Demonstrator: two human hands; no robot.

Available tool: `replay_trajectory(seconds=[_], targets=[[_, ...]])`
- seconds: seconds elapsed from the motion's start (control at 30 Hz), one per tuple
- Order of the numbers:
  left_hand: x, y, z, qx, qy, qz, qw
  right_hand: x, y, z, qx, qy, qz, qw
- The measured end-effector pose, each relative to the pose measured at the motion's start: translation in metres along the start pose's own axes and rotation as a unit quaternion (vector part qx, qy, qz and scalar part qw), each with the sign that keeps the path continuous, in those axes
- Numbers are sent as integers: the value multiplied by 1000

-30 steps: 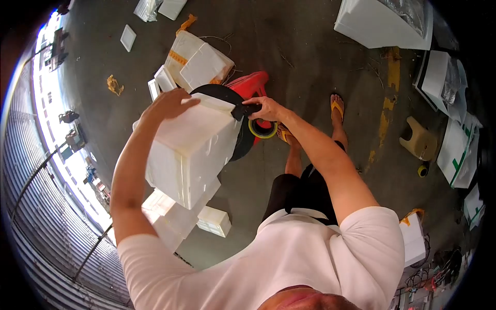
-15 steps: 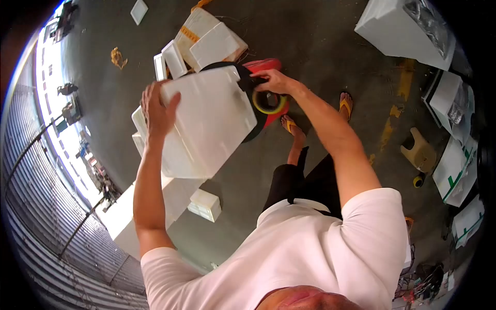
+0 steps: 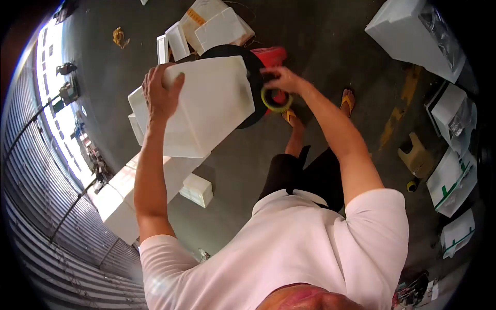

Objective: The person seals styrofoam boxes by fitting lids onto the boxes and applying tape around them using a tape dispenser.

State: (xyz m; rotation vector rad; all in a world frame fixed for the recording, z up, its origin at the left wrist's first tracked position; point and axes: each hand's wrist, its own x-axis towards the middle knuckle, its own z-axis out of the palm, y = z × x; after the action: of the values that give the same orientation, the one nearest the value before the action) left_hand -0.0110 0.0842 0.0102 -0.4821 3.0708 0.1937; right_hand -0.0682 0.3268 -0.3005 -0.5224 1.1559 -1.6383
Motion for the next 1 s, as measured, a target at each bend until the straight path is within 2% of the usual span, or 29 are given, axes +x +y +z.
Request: replay_trajectory(seconds=[0.03,0.07,0.1,0.13,0.17,0.2,0.23,0.27,0.33,0.37,0.4,0.43,0.47,0.5,0.53,0.57,0.6,0.67,0.7,0.73,0.77,0.8,1.0], targets=[[2,-7,1,-6,13,-14,1000,-4,-10,-1,-57,8,28,998],[2,-17,5,-15,28,-24,999,-27,-5,6,-24,-18,72,997],[2,-24,7,-1,34,-93,995,-46,3,14,11,-21,107,994],[8,-30,10,-5,40,-93,995,-60,19,23,-71,-18,33,997],[10,-37,11,-28,58,-183,981,-73,8,33,-40,-36,94,994],[12,-50,12,-50,72,-270,959,-79,12,41,-41,-35,93,994],[14,-64,14,-4,85,-270,959,-77,14,43,-60,-10,83,995],[16,-71,15,-6,92,-264,960,-71,15,41,-79,17,71,994],[12,-79,13,-56,157,-319,933,-62,-12,36,-104,44,67,991],[10,-84,12,-113,180,-302,929,-52,-17,33,-92,40,68,993],[4,-60,7,-116,180,-294,932,-39,-21,24,-85,38,66,993],[-11,-18,-1,-91,136,-76,984,-27,-6,22,-96,58,35,993],[-18,-7,-1,-51,81,43,994,-21,-6,17,-129,57,4,990],[-26,3,0,-24,30,165,985,-19,-10,14,-87,50,23,995],[-33,1,2,15,-22,185,982,-16,-15,12,-46,37,42,997],[-23,19,-7,15,-36,107,994,-8,-4,11,-102,73,28,992],[-16,14,-2,18,-33,103,994,-10,-15,9,-103,68,26,992],[-5,-3,4,-1,15,-21,1000,-22,-34,9,-87,52,78,992],[-2,-21,9,-20,54,-85,995,-21,11,13,-72,11,-7,997],[4,-34,12,-22,59,-81,995,-42,12,20,-69,-7,15,997],[8,-45,15,-38,72,-142,986,-62,2,24,-68,-37,68,995],[9,-48,16,-54,83,-207,973,-76,2,27,-129,-37,92,987],[15,-60,10,-53,81,-297,950,-84,-8,9,-122,-35,52,991]])
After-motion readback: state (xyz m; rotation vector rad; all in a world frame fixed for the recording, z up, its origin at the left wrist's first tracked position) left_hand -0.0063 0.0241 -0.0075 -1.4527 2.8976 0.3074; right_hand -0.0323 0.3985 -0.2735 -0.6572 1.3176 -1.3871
